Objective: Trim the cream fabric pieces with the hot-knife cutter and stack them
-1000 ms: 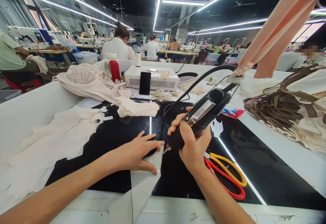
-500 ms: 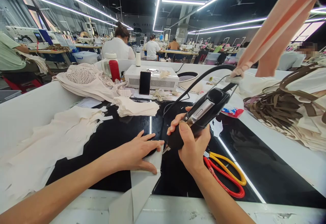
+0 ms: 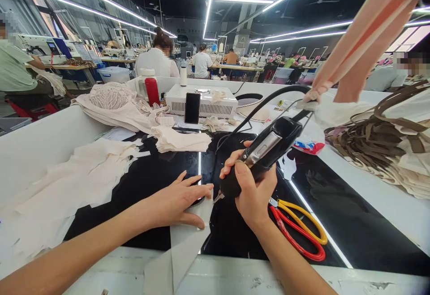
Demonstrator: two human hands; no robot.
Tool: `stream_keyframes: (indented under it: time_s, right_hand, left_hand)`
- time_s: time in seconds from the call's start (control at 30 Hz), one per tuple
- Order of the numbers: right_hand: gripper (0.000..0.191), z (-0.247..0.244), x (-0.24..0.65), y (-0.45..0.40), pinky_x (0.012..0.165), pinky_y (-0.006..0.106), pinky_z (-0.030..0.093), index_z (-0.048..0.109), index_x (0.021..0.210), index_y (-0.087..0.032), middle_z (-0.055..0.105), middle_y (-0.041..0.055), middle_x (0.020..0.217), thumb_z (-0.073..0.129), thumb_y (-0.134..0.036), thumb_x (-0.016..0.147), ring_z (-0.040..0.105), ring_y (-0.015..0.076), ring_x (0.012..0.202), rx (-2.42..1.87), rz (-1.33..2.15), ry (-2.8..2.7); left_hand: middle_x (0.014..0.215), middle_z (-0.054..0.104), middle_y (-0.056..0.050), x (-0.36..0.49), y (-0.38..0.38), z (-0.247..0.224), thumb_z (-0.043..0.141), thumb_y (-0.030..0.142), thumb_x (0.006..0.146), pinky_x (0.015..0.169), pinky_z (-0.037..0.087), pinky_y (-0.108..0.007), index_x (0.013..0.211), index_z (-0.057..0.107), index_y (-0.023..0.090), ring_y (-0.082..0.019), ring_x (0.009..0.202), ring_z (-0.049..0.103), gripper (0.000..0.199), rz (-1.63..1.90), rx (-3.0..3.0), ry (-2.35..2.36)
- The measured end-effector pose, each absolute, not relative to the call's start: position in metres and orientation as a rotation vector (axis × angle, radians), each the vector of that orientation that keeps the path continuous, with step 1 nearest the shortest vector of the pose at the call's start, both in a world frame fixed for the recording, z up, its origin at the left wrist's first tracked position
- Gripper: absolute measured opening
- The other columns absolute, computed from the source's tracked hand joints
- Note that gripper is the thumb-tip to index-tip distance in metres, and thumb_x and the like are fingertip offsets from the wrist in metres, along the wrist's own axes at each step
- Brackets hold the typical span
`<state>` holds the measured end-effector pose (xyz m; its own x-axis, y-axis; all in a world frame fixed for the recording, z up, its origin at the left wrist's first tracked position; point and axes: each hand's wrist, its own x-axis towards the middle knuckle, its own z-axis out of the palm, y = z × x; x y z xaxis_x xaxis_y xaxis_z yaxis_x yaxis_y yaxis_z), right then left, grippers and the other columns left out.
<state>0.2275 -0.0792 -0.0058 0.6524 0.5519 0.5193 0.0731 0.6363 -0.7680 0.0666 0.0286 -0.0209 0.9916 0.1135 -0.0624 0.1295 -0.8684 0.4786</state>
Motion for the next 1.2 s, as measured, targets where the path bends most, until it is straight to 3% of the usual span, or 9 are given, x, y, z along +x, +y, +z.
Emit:
stream_keyframes:
  time_s: [0.3, 1.2]
  right_hand:
    - [0.037, -0.002, 0.228, -0.078, 0.055, 0.028, 0.057, 0.059, 0.118, -0.028, 0.069, -0.0063, 0.082, 0.08, -0.03, 0.087, 0.063, 0.0113, 0.057, -0.829, 0.318, -0.834]
    - [0.039, -0.001, 0.217, -0.089, 0.055, 0.028, 0.057, 0.059, 0.116, -0.028, 0.067, -0.0048, 0.08, 0.082, -0.034, 0.085, 0.061, 0.0126, 0.06, -0.826, 0.386, -0.81]
  left_hand:
    - [0.168, 0.042, -0.006, 0.07, 0.026, -0.016, 0.086, 0.044, 0.088, 0.125, 0.013, -0.079, 0.133, 0.06, 0.031, -0.044, 0.16, 0.024, 0.054, -0.137, 2.684, 0.194]
    - [0.157, 0.057, -0.007, 0.073, 0.026, -0.017, 0.09, 0.044, 0.083, 0.124, 0.012, -0.08, 0.128, 0.065, 0.028, -0.044, 0.159, 0.028, 0.055, -0.087, 2.619, 0.193]
